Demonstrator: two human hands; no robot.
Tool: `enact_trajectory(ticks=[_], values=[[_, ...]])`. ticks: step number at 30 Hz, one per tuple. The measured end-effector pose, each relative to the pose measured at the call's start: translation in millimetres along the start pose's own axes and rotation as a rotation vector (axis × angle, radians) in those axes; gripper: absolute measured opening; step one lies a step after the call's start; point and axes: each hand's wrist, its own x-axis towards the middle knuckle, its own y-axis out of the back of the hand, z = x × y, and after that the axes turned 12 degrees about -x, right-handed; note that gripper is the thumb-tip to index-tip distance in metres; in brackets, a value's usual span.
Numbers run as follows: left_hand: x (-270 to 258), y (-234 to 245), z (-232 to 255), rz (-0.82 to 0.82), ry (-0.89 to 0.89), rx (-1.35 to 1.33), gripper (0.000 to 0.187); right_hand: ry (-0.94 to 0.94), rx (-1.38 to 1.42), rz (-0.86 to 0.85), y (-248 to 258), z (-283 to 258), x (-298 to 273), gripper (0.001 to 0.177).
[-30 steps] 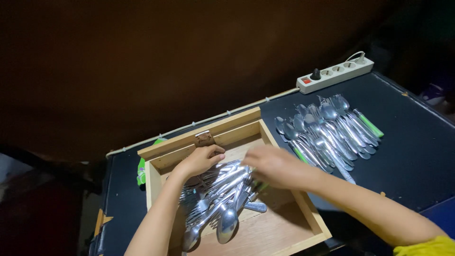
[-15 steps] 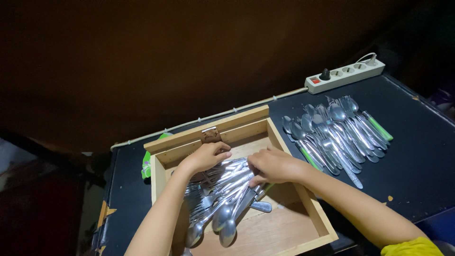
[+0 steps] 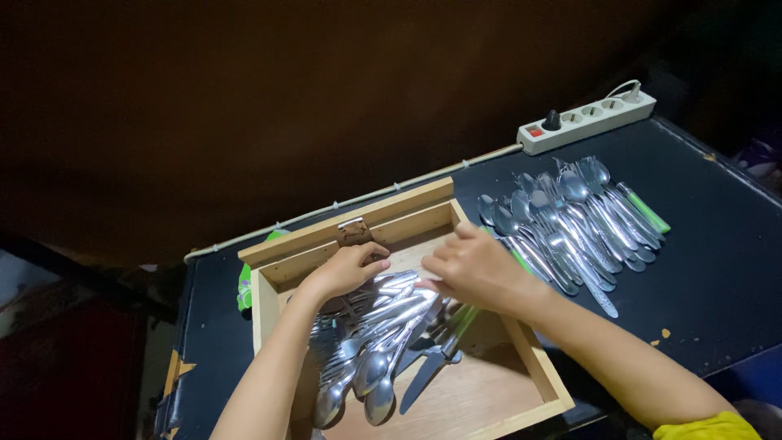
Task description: Sorting various pieces of silverware including spoons, forks, and knives from a wooden container onto a table.
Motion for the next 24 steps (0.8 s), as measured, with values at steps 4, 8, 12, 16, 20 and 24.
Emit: enact_trajectory(ticks=[4,8,12,16,20,24], values=[[1.2,-2.9,-2.5,0.004,0.008,0.019,0.047,-0.094,-0.098,0.148,17.7,48.1,-9.9,0.029],[3.2,-2.7,-0.8,0.015,0.02,0.003,0.047,-0.463,-0.364,0.186,2.4,148.5,-75.1,0.019],[5.7,-11.4,-0.4,0.118,0.025,0.066,0.042,-1.146,-0.401,-0.108,10.1,206.0,-140.6,0.048],[8.9,-11.5,-2.3,0.119,0.014,0.055,0.038,-1.332,-0.378,-0.337,-18.7,248.4,-219.4,0.028],[9.2,-14.1,-1.2,0.122,0.031,0.083,0.04,-1.477,-0.281,-0.502,-43.8,261.0,-253.7,0.031],[7.9,-13.8,0.0,0.127,0.05,0.091,0.041,-1.427,-0.174,-0.519,-32.0,245.9,-233.0,0.03]])
